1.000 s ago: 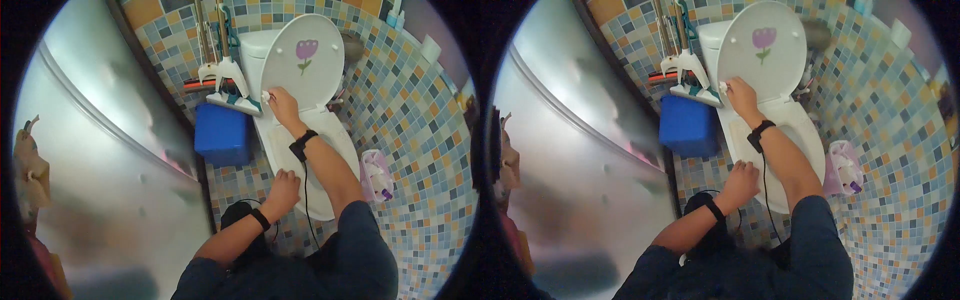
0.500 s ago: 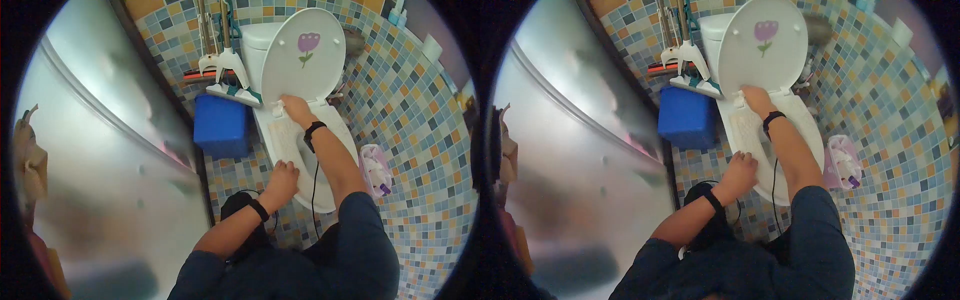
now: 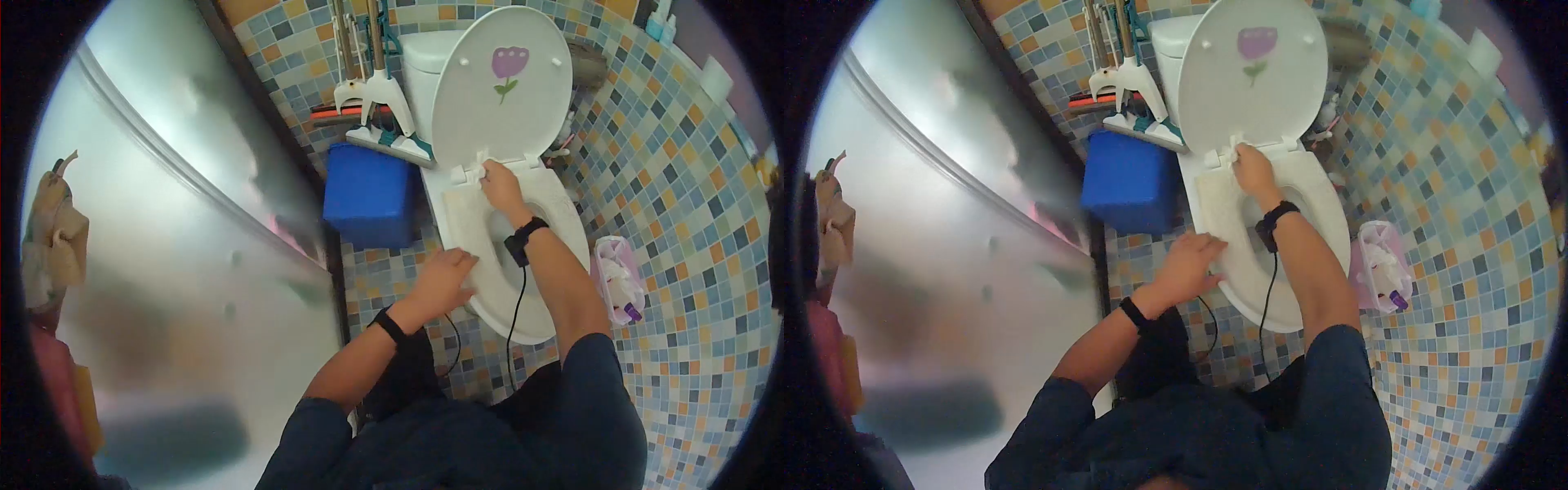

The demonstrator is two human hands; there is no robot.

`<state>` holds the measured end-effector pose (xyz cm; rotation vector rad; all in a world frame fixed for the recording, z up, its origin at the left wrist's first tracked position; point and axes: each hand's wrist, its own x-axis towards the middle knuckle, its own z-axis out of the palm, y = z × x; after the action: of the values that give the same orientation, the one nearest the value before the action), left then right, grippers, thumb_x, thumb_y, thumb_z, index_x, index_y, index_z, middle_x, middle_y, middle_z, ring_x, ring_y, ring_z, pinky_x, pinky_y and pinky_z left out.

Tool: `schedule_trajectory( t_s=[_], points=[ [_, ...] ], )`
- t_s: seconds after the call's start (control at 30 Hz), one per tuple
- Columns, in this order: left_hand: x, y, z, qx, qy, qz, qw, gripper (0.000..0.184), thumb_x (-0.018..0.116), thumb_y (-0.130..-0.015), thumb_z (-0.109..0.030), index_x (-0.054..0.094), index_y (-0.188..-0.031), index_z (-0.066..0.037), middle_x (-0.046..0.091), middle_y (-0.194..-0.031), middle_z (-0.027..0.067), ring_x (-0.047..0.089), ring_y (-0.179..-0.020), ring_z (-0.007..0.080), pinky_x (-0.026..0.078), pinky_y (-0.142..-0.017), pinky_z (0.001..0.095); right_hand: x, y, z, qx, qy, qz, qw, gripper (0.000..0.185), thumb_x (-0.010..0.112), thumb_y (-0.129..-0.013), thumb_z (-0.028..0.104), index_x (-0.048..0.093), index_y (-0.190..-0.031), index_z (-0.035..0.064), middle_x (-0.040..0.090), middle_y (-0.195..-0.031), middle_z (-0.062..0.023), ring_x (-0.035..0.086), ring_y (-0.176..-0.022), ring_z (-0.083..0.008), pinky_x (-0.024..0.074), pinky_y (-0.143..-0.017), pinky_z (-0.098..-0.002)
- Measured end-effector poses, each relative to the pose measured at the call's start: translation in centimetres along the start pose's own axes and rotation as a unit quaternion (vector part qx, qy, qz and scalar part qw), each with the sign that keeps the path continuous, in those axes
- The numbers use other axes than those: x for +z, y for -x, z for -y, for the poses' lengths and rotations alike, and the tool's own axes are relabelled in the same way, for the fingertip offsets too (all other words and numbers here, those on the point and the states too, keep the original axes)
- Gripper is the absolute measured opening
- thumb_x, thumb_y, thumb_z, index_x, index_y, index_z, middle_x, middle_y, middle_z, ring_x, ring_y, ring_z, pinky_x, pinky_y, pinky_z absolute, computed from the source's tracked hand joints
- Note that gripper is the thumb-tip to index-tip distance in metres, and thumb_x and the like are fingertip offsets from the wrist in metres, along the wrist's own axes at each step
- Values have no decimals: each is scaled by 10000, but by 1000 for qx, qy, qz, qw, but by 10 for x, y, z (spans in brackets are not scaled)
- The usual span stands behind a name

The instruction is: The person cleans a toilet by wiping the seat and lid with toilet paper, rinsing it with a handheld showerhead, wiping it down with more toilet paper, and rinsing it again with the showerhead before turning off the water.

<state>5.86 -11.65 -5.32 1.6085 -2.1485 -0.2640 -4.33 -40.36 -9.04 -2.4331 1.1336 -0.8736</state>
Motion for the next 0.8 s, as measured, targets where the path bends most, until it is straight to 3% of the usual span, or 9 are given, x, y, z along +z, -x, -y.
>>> schedule_trajectory(
  t_s=[0.13, 0.2, 0.3, 0.4, 0.6, 0.63, 0.67, 0.73, 0.8],
  points=[
    [-24, 16, 10, -60, 83, -103, 989, 569, 810, -825, -234, 618, -1337, -73, 661, -1248, 145, 630, -1159, 368, 475, -1037, 496, -2, 32, 54, 32, -212, 96, 972, 235, 623, -929, 125, 617, -1150, 48, 704, -1031, -176, 682, -1007, -357, 539, -856, -477],
    [-32, 25, 14, -103, 128, -135, 977, 528, 801, -839, -200, 632, -1324, -79, 669, -1231, 142, 644, -1133, 356, 496, -1013, 473, -34, 52, 90, 239, -629, 107, 732, 292, 558, -1010, 120, 557, -1292, 45, 689, -1211, -139, 667, -1131, -285, 561, -949, -451],
    [-37, 23, 21, -187, 202, -161, 948, 419, 754, -908, -136, 646, -1303, -49, 687, -1210, 110, 667, -1105, 275, 517, -992, 392, -61, 71, 80, 231, -782, 115, 567, 296, 496, -1065, 120, 507, -1349, 40, 625, -1351, -116, 634, -1210, -259, 559, -1018, -457],
    [-30, 6, 18, -247, 446, -162, 845, 370, 726, -951, -126, 653, -1298, -21, 703, -1218, 95, 663, -1140, 208, 536, -944, 352, -96, 87, 96, 227, -824, 110, 508, 248, 555, -1062, 198, 580, -1261, 53, 643, -1295, -100, 654, -1161, -226, 576, -981, -387],
    [-88, -33, -54, -264, 575, -188, 751, 402, 620, -1023, -79, 567, -1414, -5, 669, -1301, 83, 626, -1203, 160, 494, -1026, 307, -149, 112, 115, 276, -847, 97, 444, 237, 557, -1062, 183, 581, -1280, 93, 642, -1306, -90, 655, -1161, -223, 576, -962, -413],
    [-99, -39, -63, -290, 683, -181, 646, 428, 622, -1021, -75, 542, -1436, -6, 660, -1312, 79, 622, -1200, 165, 488, -1039, 313, -161, 115, 122, 286, -844, 93, 444, 237, 557, -1062, 183, 581, -1280, 93, 642, -1306, -90, 655, -1161, -223, 576, -962, -413],
    [-110, -46, -71, -306, 775, -171, 526, 456, 625, -1019, -70, 518, -1458, -7, 652, -1323, 76, 619, -1198, 170, 482, -1053, 319, -173, 118, 132, 313, -812, 56, 490, 264, 540, -1069, 174, 551, -1313, 75, 629, -1320, -104, 644, -1178, -235, 567, -974, -420],
    [-127, -50, -87, -301, 800, -162, 493, 484, 618, -1022, -67, 484, -1485, -14, 641, -1345, 78, 615, -1208, 173, 477, -1064, 323, -197, 124, 152, 346, -771, 16, 534, 291, 522, -1075, 165, 520, -1346, 58, 617, -1335, -118, 634, -1195, -247, 558, -986, -427],
    [-141, -50, -106, -298, 822, -155, 460, 513, 611, -1026, -63, 450, -1511, -22, 630, -1366, 80, 611, -1217, 175, 471, -1075, 326, -218, 130, 174, 405, -598, -77, 687, 280, 529, -1062, 139, 542, -1323, 40, 626, -1295, -106, 648, -1153, -214, 568, -940, -399]
  ],
)
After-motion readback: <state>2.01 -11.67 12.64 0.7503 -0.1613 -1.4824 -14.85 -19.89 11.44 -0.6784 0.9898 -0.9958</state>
